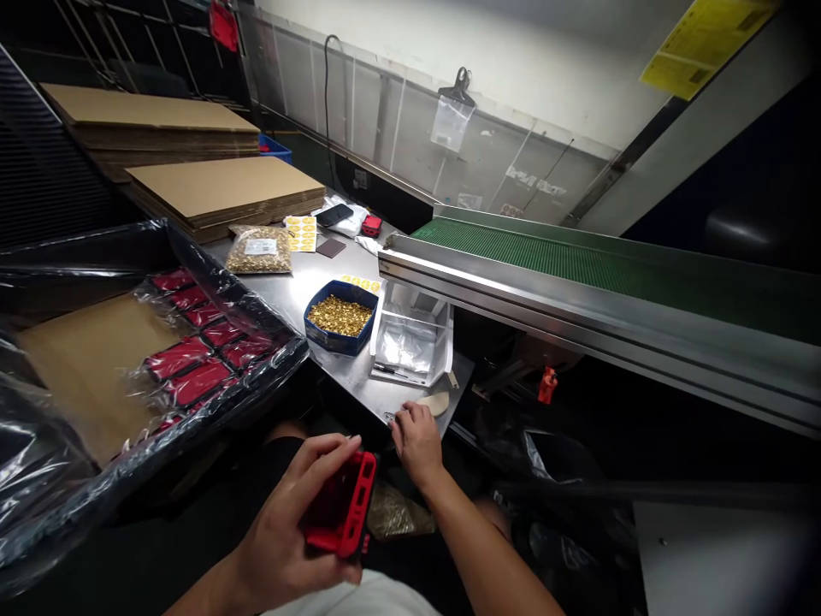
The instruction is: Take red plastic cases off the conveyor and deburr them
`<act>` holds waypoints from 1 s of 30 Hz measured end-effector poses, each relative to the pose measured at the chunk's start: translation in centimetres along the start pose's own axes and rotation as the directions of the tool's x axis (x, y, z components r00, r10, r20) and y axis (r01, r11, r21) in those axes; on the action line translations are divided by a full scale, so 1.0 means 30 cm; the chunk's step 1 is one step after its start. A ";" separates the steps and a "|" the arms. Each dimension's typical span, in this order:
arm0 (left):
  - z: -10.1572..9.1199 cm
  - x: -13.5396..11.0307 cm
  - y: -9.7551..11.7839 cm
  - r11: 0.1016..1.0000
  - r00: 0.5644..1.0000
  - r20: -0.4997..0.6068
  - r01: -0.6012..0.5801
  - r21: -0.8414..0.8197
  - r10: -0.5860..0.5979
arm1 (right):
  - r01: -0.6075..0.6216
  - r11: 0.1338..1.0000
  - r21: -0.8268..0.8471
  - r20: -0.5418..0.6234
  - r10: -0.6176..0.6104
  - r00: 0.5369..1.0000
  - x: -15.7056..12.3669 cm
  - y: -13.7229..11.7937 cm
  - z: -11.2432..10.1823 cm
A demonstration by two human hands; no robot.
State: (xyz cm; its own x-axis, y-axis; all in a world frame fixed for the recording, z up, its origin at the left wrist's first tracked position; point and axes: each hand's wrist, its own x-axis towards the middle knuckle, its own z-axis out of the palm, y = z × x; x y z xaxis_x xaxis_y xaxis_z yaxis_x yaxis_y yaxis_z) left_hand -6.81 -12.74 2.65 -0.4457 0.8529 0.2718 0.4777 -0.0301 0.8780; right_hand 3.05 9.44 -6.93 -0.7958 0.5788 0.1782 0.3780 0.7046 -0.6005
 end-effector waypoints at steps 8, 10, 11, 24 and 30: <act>0.004 0.019 0.040 0.980 0.984 0.064 -0.170 0.104 0.164 | -0.152 0.904 0.399 0.014 0.160 0.987 -0.056 -0.194 -0.219; 0.003 0.032 0.054 0.968 0.972 0.068 -0.229 0.106 0.223 | -0.197 0.795 0.574 0.045 0.210 0.977 -0.071 -0.252 -0.293; 0.002 0.039 0.062 0.963 0.967 0.075 -0.250 0.100 0.244 | -0.222 0.718 0.660 0.066 0.239 0.969 -0.078 -0.275 -0.324; -0.020 0.055 0.115 0.930 0.934 0.160 -0.341 0.138 0.319 | -0.241 0.533 0.811 0.188 0.153 0.970 -0.170 -0.384 -0.478; -0.024 0.056 0.119 0.927 0.928 0.186 -0.349 0.139 0.322 | -0.216 0.558 0.801 0.168 0.137 0.976 -0.168 -0.393 -0.480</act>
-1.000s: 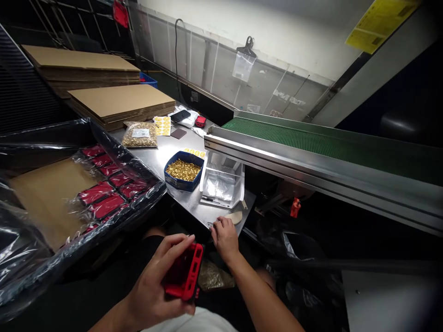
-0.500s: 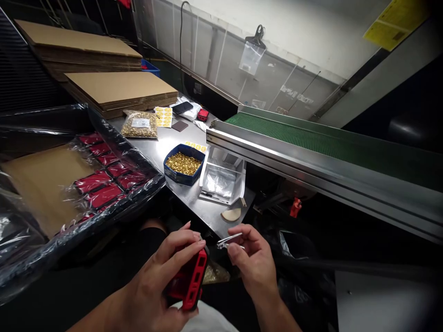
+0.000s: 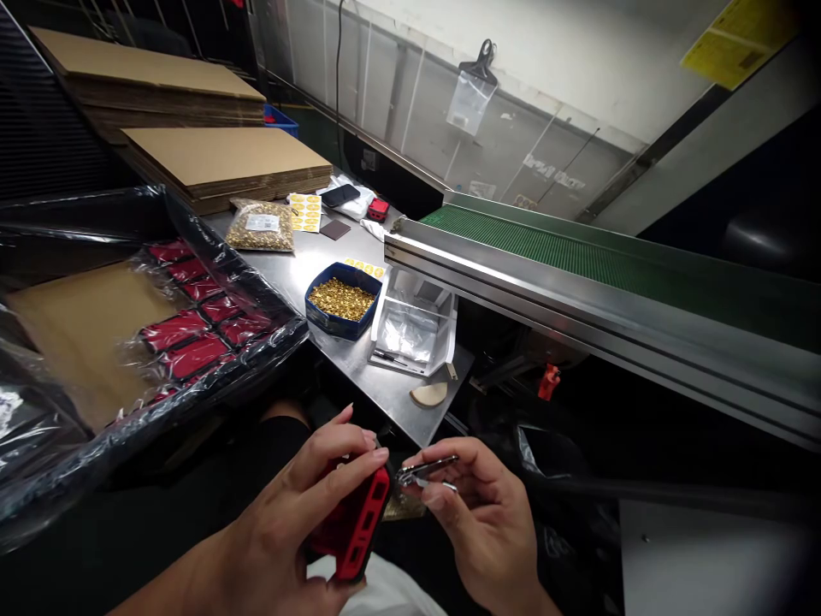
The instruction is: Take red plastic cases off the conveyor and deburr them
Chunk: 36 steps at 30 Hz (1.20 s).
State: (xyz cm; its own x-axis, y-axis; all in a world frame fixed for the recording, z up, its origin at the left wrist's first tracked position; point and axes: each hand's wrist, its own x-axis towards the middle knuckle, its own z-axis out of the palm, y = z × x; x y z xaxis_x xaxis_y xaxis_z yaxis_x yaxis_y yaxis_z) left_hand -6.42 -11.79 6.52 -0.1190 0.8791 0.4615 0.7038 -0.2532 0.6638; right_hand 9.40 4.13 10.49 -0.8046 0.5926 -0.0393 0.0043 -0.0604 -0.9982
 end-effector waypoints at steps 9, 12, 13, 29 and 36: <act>-0.011 0.003 0.018 0.999 0.999 -0.017 -0.034 0.002 0.034 | 0.037 0.989 -0.143 0.036 -0.032 0.999 -0.013 -0.017 -0.006; -0.014 0.005 0.027 1.000 0.999 -0.020 -0.026 -0.015 0.026 | 0.049 0.981 -0.189 -0.015 -0.053 0.999 -0.016 -0.016 -0.005; -0.015 0.007 0.030 1.000 0.999 -0.026 -0.020 -0.022 0.019 | 0.047 0.982 -0.185 -0.056 -0.058 0.997 -0.015 -0.014 -0.007; -0.034 0.027 0.046 0.998 0.998 0.066 -0.017 0.061 0.013 | 0.326 0.848 -0.418 0.283 -0.219 0.934 0.014 -0.079 -0.063; -0.042 0.037 0.050 0.998 0.998 0.070 -0.001 0.070 -0.004 | 0.398 0.782 -0.479 0.314 -0.271 0.910 0.018 -0.083 -0.065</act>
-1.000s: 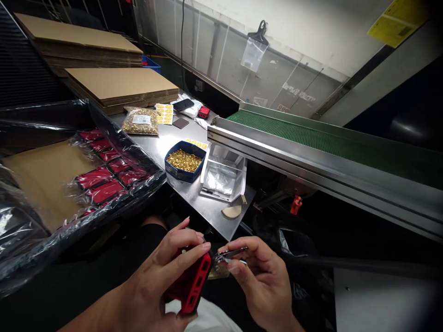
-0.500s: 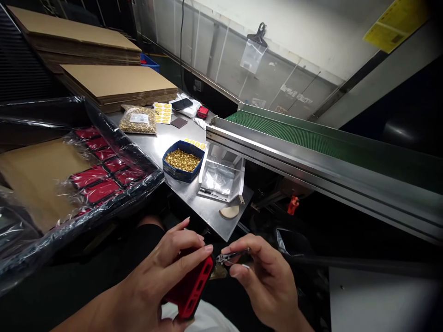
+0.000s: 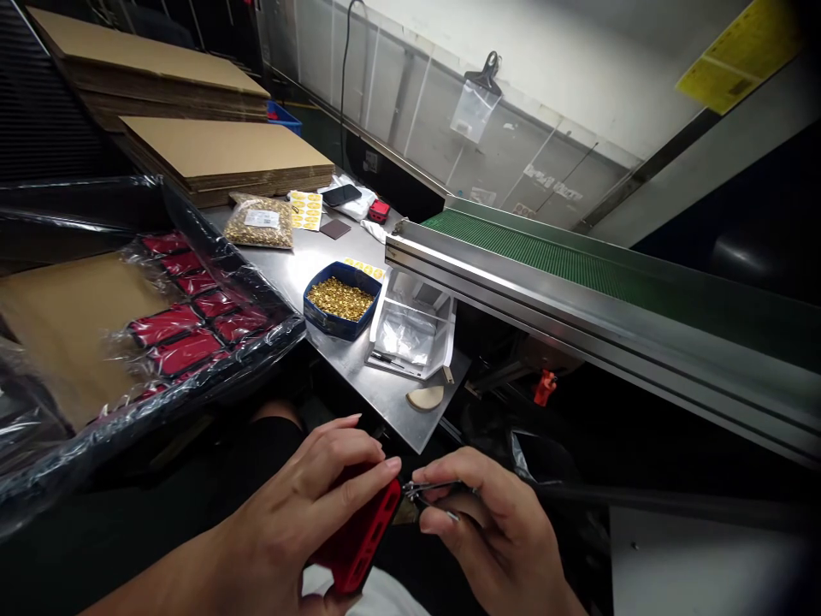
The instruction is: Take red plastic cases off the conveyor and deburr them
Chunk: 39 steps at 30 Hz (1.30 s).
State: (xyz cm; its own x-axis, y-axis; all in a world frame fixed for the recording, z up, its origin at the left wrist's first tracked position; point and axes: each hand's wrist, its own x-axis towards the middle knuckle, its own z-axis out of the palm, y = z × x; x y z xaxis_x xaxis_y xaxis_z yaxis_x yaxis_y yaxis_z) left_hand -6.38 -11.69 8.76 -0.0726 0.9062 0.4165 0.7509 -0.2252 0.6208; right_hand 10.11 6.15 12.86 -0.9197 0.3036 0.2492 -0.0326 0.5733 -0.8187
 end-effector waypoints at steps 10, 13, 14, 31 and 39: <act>0.013 0.002 0.003 0.999 1.000 0.003 0.026 0.030 -0.026 | 0.096 0.993 -0.071 -0.038 -0.099 0.994 0.011 0.004 0.009; 0.015 0.002 0.003 0.998 0.998 -0.010 0.056 0.012 -0.056 | 0.079 0.995 -0.055 -0.110 -0.085 0.990 0.008 0.006 0.010; 0.015 0.002 0.003 0.998 0.998 -0.006 0.063 0.004 -0.063 | 0.066 0.997 -0.050 -0.122 -0.071 0.990 0.006 0.007 0.009; 0.012 0.021 -0.011 0.998 0.999 0.019 0.037 -0.047 -0.036 | -0.001 1.000 0.010 -0.097 0.002 0.995 -0.002 0.021 0.025; 0.029 -0.005 -0.009 0.979 0.986 0.003 0.167 -0.114 -0.168 | -0.263 0.960 0.095 -0.350 0.280 0.894 -0.044 0.172 0.070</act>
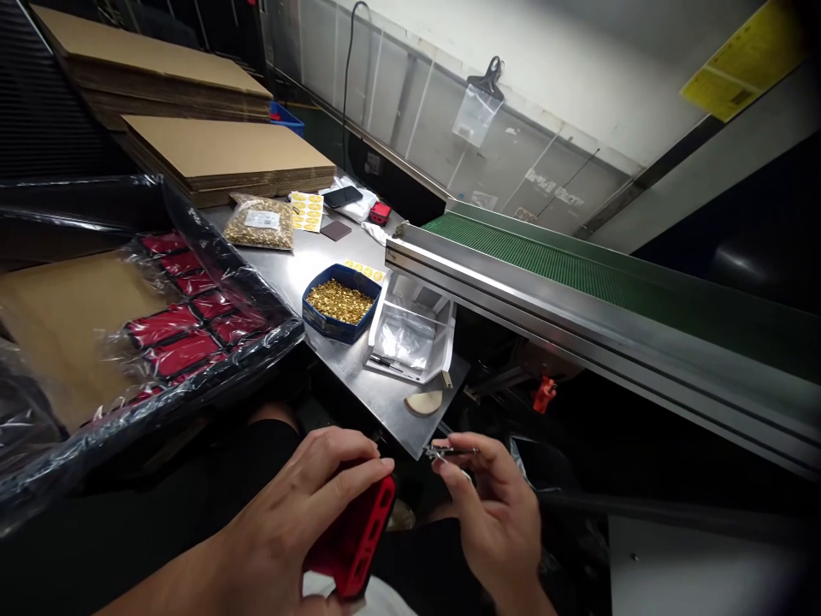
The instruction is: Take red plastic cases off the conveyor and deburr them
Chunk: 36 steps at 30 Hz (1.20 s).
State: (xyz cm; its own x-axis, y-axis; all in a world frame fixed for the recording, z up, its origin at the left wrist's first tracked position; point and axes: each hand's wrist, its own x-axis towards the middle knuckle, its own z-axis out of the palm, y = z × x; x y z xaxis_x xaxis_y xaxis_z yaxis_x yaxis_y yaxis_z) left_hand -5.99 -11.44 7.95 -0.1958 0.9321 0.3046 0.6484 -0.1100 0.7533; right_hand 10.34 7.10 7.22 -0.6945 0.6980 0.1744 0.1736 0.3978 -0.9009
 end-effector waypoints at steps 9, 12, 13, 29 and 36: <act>0.161 -0.132 -0.167 0.726 0.841 0.176 0.533 -0.435 -0.512 | -0.171 0.963 -0.208 -0.155 0.140 0.978 0.015 0.508 0.140; 0.252 -0.201 -0.236 0.671 0.795 0.129 0.576 -0.467 -0.593 | -0.178 0.945 -0.275 -0.166 0.135 0.977 -0.010 0.549 0.109; 0.276 -0.219 -0.254 0.662 0.780 0.125 0.594 -0.457 -0.613 | -0.183 0.940 -0.287 -0.156 0.142 0.977 -0.012 0.547 0.094; 0.252 -0.273 -0.401 0.434 0.606 0.020 0.592 -0.678 -0.795 | -0.171 0.927 -0.333 -0.108 0.143 0.984 -0.102 0.560 0.057; 0.306 -0.200 -0.325 -0.277 0.607 0.627 0.573 -0.771 -0.488 | -0.150 0.967 -0.205 0.105 0.174 0.979 -0.105 0.391 0.163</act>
State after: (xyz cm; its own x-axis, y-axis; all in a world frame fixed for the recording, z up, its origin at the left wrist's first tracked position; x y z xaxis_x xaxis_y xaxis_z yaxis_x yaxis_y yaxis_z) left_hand -4.39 -12.79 -6.56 0.0254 0.8361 -0.5480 -0.8595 0.2982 0.4151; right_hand 11.13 6.66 -5.85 -0.7230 0.6903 -0.0277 0.4153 0.4023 -0.8159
